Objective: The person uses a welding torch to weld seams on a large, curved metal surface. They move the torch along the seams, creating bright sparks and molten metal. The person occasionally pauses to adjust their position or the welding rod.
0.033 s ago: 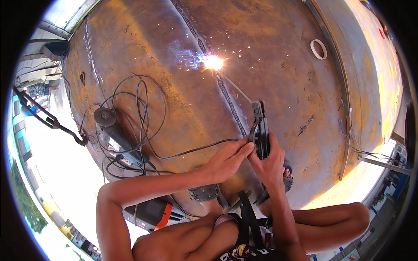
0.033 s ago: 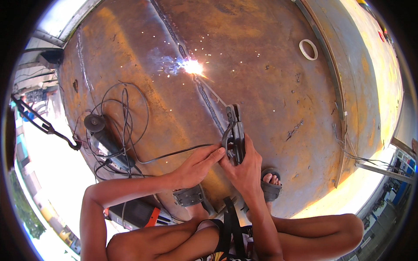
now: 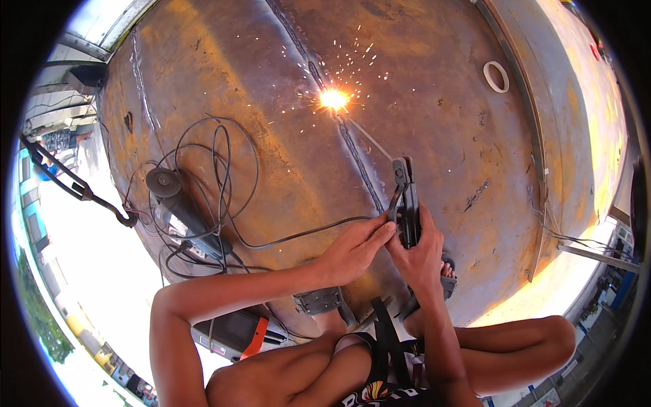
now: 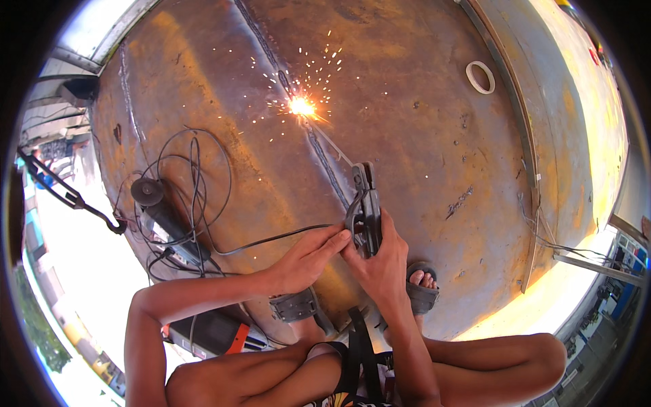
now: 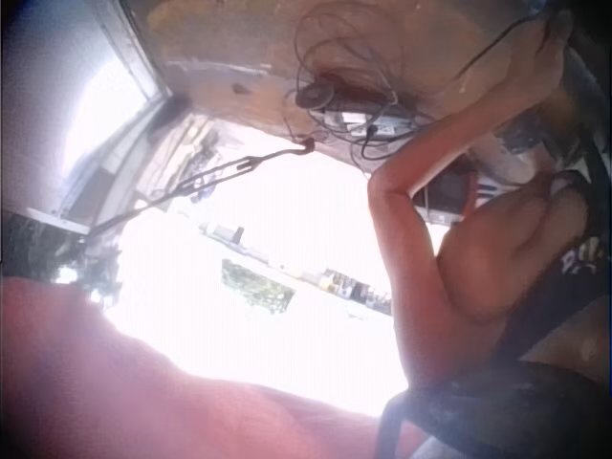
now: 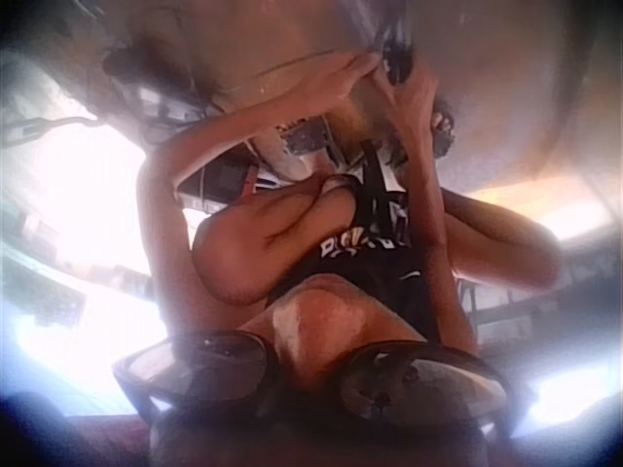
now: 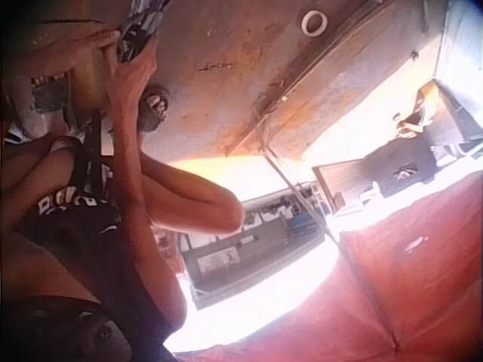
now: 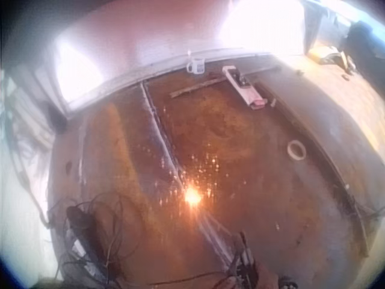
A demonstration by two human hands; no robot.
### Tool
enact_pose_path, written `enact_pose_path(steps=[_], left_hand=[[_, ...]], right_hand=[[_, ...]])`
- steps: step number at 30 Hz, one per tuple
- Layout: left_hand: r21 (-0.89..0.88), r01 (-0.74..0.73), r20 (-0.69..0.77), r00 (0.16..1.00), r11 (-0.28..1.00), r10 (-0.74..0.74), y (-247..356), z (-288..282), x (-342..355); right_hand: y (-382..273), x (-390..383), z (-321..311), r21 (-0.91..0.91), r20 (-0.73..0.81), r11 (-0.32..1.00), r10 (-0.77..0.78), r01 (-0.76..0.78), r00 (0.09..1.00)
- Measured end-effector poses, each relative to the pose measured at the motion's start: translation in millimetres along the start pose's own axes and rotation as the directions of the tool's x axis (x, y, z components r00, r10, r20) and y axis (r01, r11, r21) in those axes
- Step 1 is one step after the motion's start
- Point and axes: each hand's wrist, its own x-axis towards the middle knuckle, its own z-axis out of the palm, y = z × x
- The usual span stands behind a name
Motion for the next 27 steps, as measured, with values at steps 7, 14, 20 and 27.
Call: enact_pose_path(steps=[7,14,20,27], left_hand=[[0.005,-0.026,-0.006,1.0,1.0,0.026,2.8,-1.5,3.9],[-0.002,-0.035,-0.008,0.999,0.999,0.035,-2.0,-1.1,5.4],[0.028,-0.033,-0.016,0.999,0.999,0.033,-3.4,-1.2,6.6],[-0.001,0.016,0.013,1.0,1.0,-0.016,3.1,-1.9,6.0]], right_hand=[[2.0,5.0,0.7,0.001,-0.009,1.0,-0.005,0.005,1.0],[1.3,5.9,-0.3,0.003,0.002,1.0,0.012,-0.012,1.0],[-0.1,6.3,-1.3,0.005,0.007,1.0,0.003,-0.003,1.0],[0.5,6.4,-1.6,0.023,0.01,1.0,0.018,-0.018,1.0]])
